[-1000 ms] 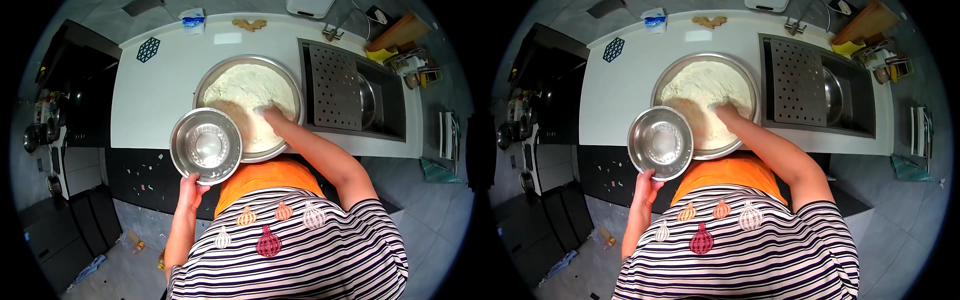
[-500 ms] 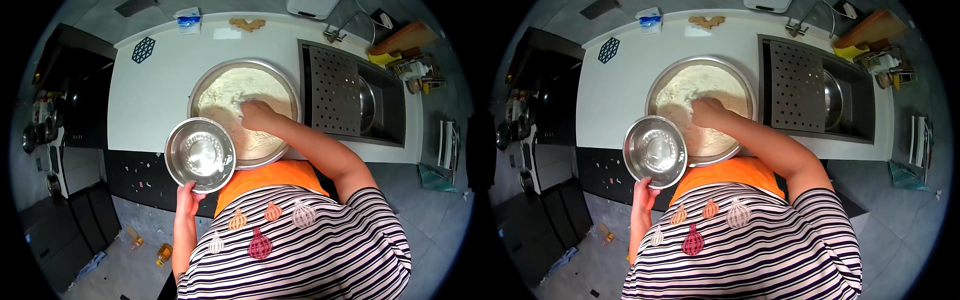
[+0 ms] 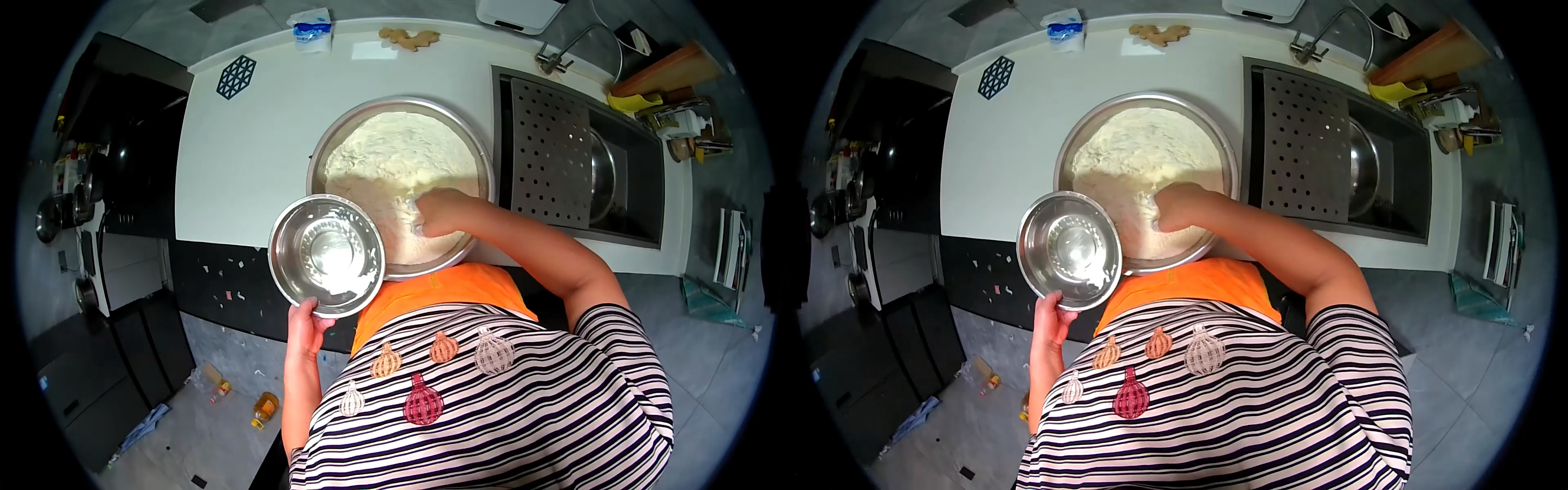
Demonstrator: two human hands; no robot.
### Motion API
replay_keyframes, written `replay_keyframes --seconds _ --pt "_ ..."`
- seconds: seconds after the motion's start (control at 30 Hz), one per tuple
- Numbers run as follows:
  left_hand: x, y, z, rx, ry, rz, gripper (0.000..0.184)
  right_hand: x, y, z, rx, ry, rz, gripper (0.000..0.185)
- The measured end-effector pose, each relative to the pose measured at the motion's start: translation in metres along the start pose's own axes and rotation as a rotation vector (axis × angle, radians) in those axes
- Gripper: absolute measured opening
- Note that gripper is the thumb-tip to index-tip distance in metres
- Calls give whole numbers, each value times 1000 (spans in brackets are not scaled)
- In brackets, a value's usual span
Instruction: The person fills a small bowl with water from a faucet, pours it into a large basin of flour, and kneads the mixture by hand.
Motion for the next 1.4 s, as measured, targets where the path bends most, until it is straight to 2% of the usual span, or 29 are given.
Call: replay_keyframes --seconds 0.03,0.1,0.17,0.23,0.27,0.33,0.47,0.53,0.67,0.77,0.8,0.87,0.9,0.97,1.1,1.17,1.23,1.3,1.33,1.4 --pt "-2 -1 2 -2 7 25 29 -3 -1 -1 5 -4 -3 39" --pt "-1 0 1 0 13 14 29 -15 -1 -20 -235 207 99 38" --pt "-3 -1 3 10 17 18 29 -27 23 -20 -268 201 140 38" --pt "-3 0 1 10 17 10 30 -40 48 -21 -458 374 160 43" --pt "-1 0 0 13 18 0 31 -39 56 -21 -457 376 158 43" --pt "1 1 -2 16 24 3 31 -31 66 -24 -336 451 389 49" --pt "0 1 3 23 36 -1 31 -1 62 -11 -199 529 284 52" --pt "0 0 3 28 35 -3 31 12 58 1 -185 362 214 50" --pt "-3 -2 7 8 44 9 29 17 37 18 -83 302 59 49" --pt "-4 -1 8 11 37 -3 29 9 9 15 -155 322 18 51" --pt "-6 -1 10 20 28 6 29 3 7 15 -154 321 16 51" --pt "-5 -3 8 15 17 9 29 -26 6 9 -249 467 197 52" --pt "-4 -1 6 25 23 -2 29 -38 10 5 -273 517 219 52" --pt "-3 1 9 42 29 -13 29 -55 20 -4 -250 544 336 64" --pt "-5 -2 9 41 18 -2 31 -49 43 8 -330 698 313 69" --pt "-3 0 7 67 33 -13 35 -29 38 12 -99 593 233 76" --pt "-3 -1 9 36 35 19 35 -21 31 16 -159 562 163 71" --pt "-5 -3 13 25 41 11 34 -16 25 23 -38 444 121 65" --pt "-6 -4 16 25 31 3 34 -17 17 18 -83 476 131 58" --pt "-9 -6 23 21 3 -12 34 -24 15 21 -86 475 134 56"
Point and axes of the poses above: each hand's wrist, its own y-axis towards the middle knuckle, its own z-axis out of the palm, x = y × z, the point moved 6 cm from there along y, towards the middle knuckle, and after that the axes turned 14 degrees about z, right-handed, at the moved point
